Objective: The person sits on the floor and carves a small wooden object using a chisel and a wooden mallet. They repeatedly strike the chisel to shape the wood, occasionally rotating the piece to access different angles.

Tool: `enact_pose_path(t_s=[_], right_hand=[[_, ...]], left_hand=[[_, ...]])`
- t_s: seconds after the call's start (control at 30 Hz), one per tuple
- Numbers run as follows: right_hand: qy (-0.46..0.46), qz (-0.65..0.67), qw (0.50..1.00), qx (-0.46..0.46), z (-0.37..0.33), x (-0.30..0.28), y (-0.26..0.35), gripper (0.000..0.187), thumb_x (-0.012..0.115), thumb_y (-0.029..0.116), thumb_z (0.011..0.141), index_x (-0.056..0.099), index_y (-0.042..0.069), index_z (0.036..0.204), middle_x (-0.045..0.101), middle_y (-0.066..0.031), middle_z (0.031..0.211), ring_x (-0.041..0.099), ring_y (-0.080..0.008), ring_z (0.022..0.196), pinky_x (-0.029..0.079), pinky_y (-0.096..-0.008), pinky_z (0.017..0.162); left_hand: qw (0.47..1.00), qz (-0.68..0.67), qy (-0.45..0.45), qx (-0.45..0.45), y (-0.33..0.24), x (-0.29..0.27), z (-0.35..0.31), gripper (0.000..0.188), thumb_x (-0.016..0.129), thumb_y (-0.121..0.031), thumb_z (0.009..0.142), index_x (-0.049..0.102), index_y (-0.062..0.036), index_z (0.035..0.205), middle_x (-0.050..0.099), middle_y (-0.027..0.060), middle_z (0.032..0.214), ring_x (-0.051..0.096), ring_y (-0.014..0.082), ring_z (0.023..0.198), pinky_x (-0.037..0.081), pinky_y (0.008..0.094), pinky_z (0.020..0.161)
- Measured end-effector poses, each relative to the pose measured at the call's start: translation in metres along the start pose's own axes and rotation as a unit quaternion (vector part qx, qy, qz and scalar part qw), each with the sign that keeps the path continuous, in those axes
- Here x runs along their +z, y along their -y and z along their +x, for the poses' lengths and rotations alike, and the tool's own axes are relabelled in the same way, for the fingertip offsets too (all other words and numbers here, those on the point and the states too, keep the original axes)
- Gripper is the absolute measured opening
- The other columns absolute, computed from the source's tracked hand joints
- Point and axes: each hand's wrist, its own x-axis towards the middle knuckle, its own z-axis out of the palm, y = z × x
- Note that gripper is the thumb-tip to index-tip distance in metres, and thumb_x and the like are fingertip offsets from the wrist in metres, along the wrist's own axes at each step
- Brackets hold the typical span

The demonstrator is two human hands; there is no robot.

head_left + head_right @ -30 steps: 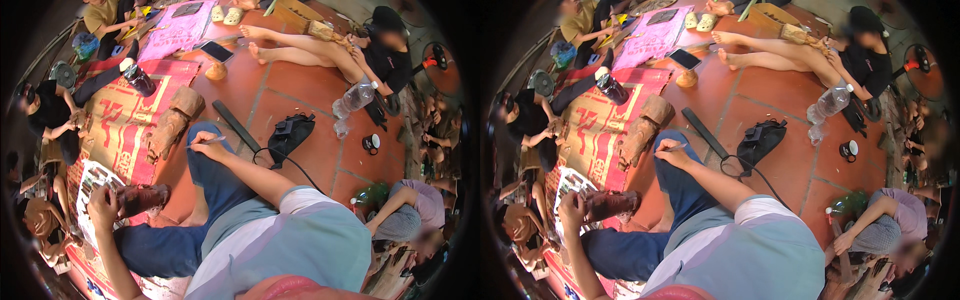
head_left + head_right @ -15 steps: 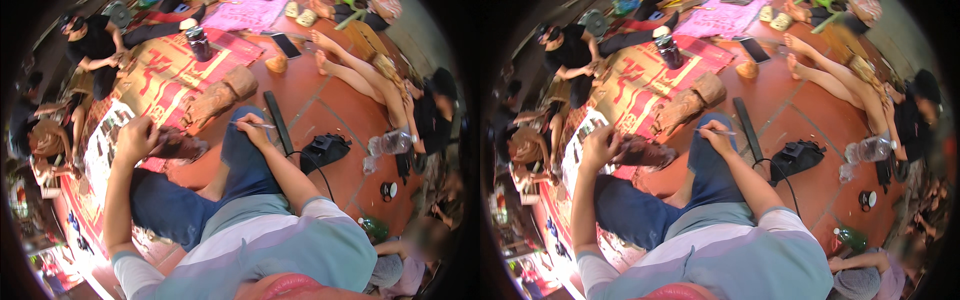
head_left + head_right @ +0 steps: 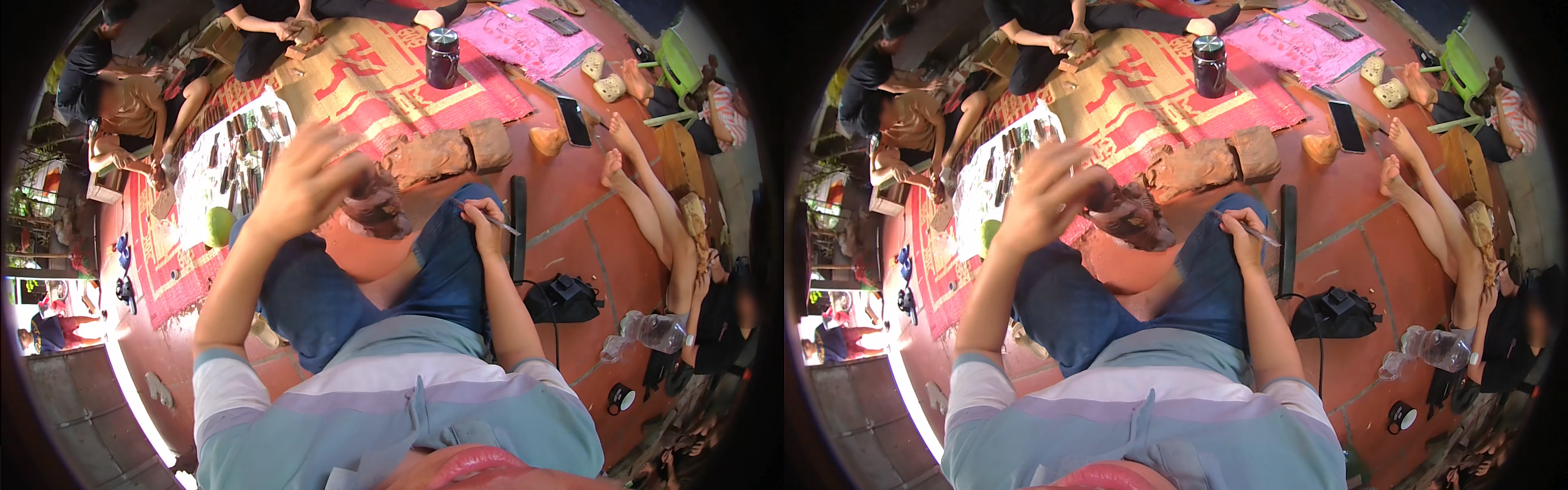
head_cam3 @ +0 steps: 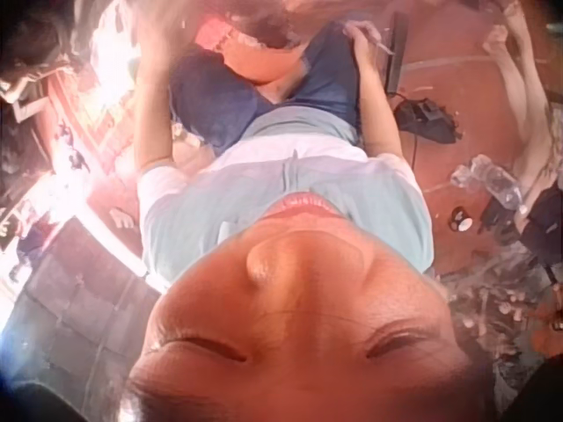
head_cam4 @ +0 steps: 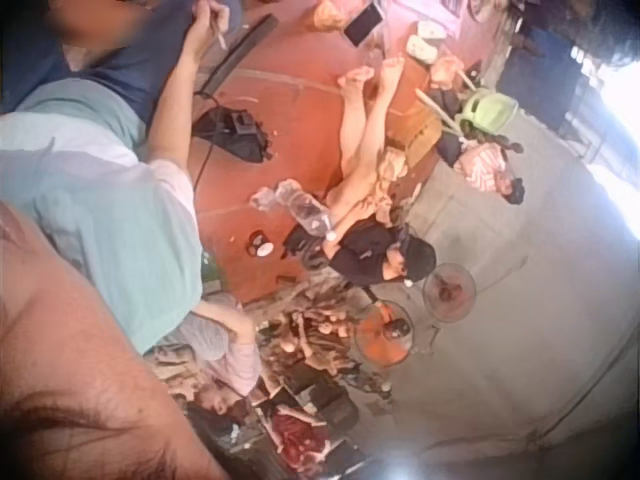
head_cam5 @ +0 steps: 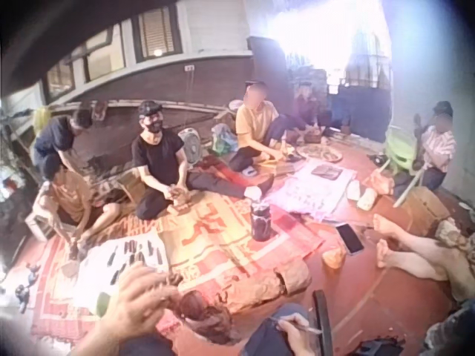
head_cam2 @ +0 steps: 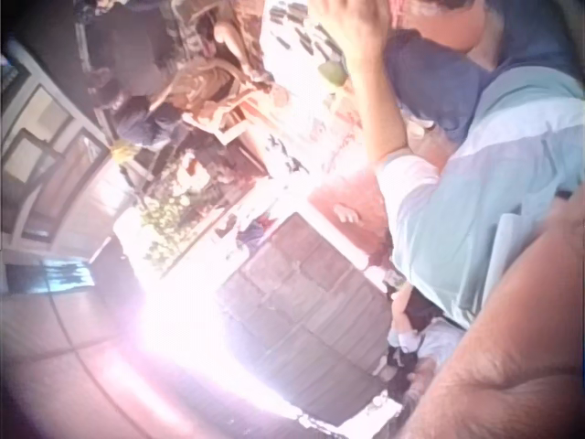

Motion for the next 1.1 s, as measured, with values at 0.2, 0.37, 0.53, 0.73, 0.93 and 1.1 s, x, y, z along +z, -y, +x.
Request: enact_pose_path(t_s=[0.2,0.37,0.53,0.73,0.93,1.1], right_hand=[[-0.005,0.020,1.000,0.016,0.003,0.001,-0.005,0.004,0.062,0.002,0.082,0.059,-0.001,0.083,0.062,-0.0097,0.087,0.062,-0.0136,0.077,0.053,-0.0231,0.069],[-0.053,-0.048,0.997,-0.020,0.005,-0.007,0.008,0.006,0.061,0.006,0.080,0.060,0.000,0.080,0.061,-0.0083,0.078,0.060,-0.0143,0.073,0.052,-0.0250,0.066],[-0.002,-0.128,0.989,-0.077,0.007,0.025,-0.020,0.009,0.066,0.010,0.070,0.061,0.002,0.071,0.060,-0.0080,0.069,0.058,-0.0163,0.067,0.046,-0.0300,0.061],[-0.086,-0.213,0.952,-0.201,-0.016,0.023,-0.006,0.013,0.067,0.009,0.069,0.056,0.003,0.067,0.058,-0.0090,0.071,0.058,-0.0218,0.066,0.045,-0.0308,0.060],[-0.083,-0.219,0.941,-0.244,-0.017,0.015,0.002,0.014,0.067,0.009,0.070,0.055,0.003,0.069,0.056,-0.0079,0.071,0.058,-0.0214,0.068,0.045,-0.0310,0.061],[-0.064,-0.213,0.946,-0.234,-0.025,0.021,0.016,0.014,0.068,0.008,0.070,0.055,0.002,0.070,0.058,-0.0085,0.075,0.059,-0.0212,0.069,0.046,-0.0308,0.061]], left_hand=[[0.709,-0.246,-0.164,-0.640,0.009,-0.005,-0.183,0.030,0.048,-0.022,0.093,0.058,-0.0024,0.114,0.058,0.0092,0.116,0.051,0.0203,0.111,0.036,0.0306,0.096],[0.244,-0.523,-0.360,-0.733,-0.018,0.038,-0.267,0.054,0.060,-0.027,0.085,0.043,0.0022,0.127,0.051,0.0117,0.121,0.046,0.0217,0.115,0.033,0.0315,0.100],[0.159,-0.573,-0.295,-0.748,-0.062,0.088,-0.288,0.050,0.058,-0.027,0.086,0.044,0.0010,0.124,0.052,0.0107,0.118,0.048,0.0214,0.111,0.034,0.0317,0.097],[0.160,-0.605,-0.176,-0.760,-0.071,0.142,-0.257,0.045,0.057,-0.028,0.086,0.046,-0.0004,0.120,0.054,0.0096,0.114,0.049,0.0209,0.107,0.036,0.0319,0.094],[0.154,-0.629,-0.129,-0.751,-0.078,0.170,-0.227,0.040,0.055,-0.028,0.087,0.048,-0.0019,0.117,0.056,0.0085,0.111,0.051,0.0205,0.102,0.039,0.0321,0.090],[0.168,-0.660,-0.116,-0.723,-0.066,0.187,-0.199,0.036,0.054,-0.028,0.088,0.050,-0.0031,0.114,0.057,0.0075,0.107,0.052,0.0201,0.098,0.040,0.0322,0.088]])
